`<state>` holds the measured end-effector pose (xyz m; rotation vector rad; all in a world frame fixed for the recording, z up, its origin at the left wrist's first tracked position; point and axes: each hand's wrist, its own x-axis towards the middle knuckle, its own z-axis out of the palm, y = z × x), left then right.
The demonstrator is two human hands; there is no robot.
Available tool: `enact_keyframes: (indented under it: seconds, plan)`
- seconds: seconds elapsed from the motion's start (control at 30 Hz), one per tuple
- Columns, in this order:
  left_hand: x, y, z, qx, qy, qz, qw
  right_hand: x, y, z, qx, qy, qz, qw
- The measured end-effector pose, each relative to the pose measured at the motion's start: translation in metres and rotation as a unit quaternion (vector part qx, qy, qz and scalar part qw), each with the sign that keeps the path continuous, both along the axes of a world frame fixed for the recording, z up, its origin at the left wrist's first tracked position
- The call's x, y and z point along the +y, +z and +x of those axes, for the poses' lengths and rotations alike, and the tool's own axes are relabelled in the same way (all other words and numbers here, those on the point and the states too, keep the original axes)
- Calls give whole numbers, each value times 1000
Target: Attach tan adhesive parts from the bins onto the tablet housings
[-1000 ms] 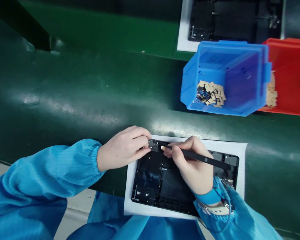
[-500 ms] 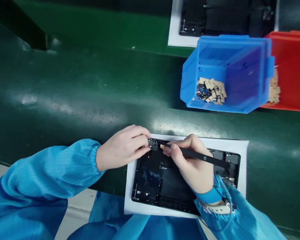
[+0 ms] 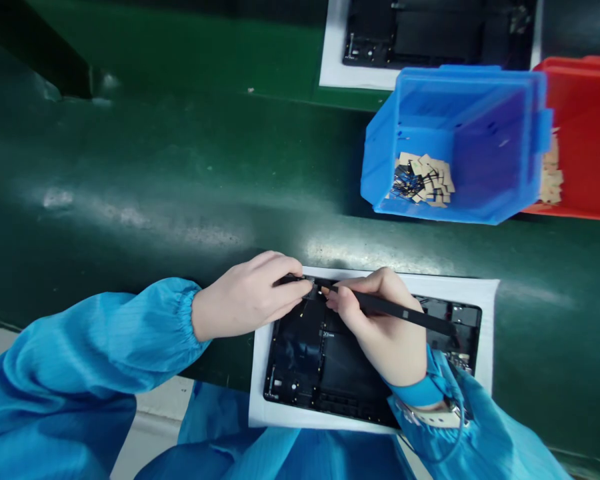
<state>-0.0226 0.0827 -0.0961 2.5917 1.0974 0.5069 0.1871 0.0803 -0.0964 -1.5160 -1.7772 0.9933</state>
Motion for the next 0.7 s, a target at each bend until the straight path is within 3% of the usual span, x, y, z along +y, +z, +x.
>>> enact_keyframes:
  seconds: [0.13, 0.23, 0.7]
  plan:
    - [-6, 1, 3, 81, -19, 82, 993, -1, 0, 2, -10, 15, 26, 999]
    - [-11, 0, 5, 103, -16, 103, 989, -2, -2, 6, 2, 22, 25, 999]
    - [-10, -1, 5, 88, -6, 68, 994, -2, -2, 7, 17, 13, 17, 1000]
